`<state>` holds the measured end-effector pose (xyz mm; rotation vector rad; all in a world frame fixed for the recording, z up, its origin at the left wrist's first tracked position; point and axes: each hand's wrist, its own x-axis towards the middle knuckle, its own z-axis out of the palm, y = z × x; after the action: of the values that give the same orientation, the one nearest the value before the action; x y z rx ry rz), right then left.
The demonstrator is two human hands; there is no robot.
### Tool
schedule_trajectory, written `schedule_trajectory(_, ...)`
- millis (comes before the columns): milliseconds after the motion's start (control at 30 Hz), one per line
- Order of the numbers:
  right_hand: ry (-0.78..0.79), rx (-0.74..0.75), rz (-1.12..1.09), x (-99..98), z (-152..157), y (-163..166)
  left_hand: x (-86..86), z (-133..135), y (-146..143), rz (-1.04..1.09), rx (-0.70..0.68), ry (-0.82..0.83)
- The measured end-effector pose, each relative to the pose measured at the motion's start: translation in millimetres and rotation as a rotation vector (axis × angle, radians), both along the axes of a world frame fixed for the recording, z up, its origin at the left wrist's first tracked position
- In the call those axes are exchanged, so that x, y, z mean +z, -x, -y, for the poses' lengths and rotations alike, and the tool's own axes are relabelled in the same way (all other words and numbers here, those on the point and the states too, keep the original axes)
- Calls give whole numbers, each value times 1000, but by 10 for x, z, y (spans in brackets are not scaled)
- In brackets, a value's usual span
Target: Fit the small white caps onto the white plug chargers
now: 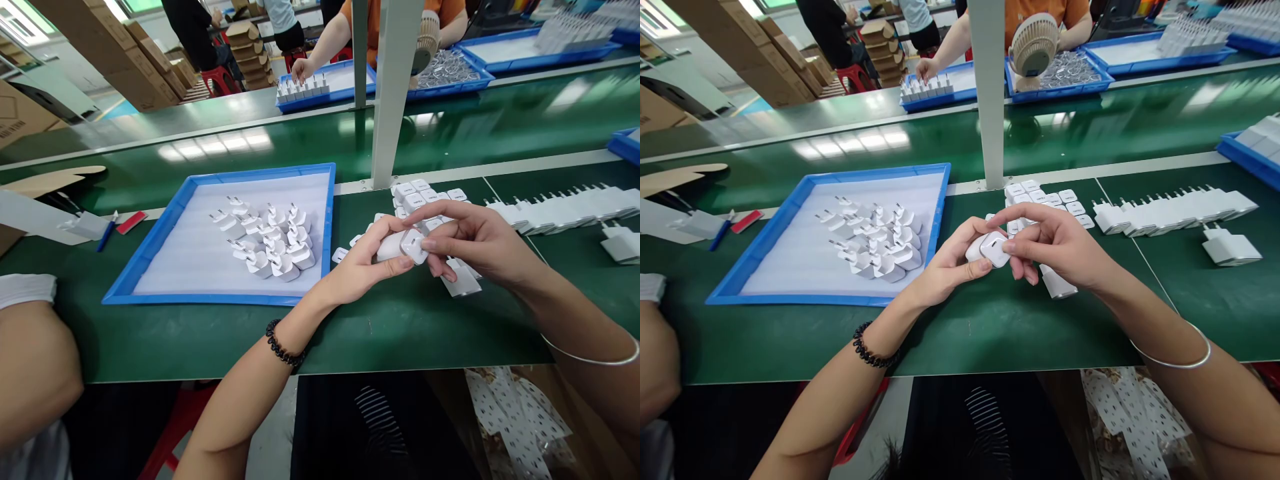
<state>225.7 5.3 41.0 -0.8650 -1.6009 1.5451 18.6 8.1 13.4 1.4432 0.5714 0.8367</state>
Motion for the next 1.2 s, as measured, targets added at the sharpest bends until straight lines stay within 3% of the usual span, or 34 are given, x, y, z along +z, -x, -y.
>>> schedule_trajectory(333, 23, 46, 11, 2, -14, -26, 13, 7, -6, 4, -4, -114)
schedule_trajectory(833, -112, -50, 94, -31, 60, 24, -86, -51, -2, 23, -36, -20)
schedule_trajectory(1200, -58, -25, 52, -26, 46, 22, -66, -57, 9, 14, -49, -40)
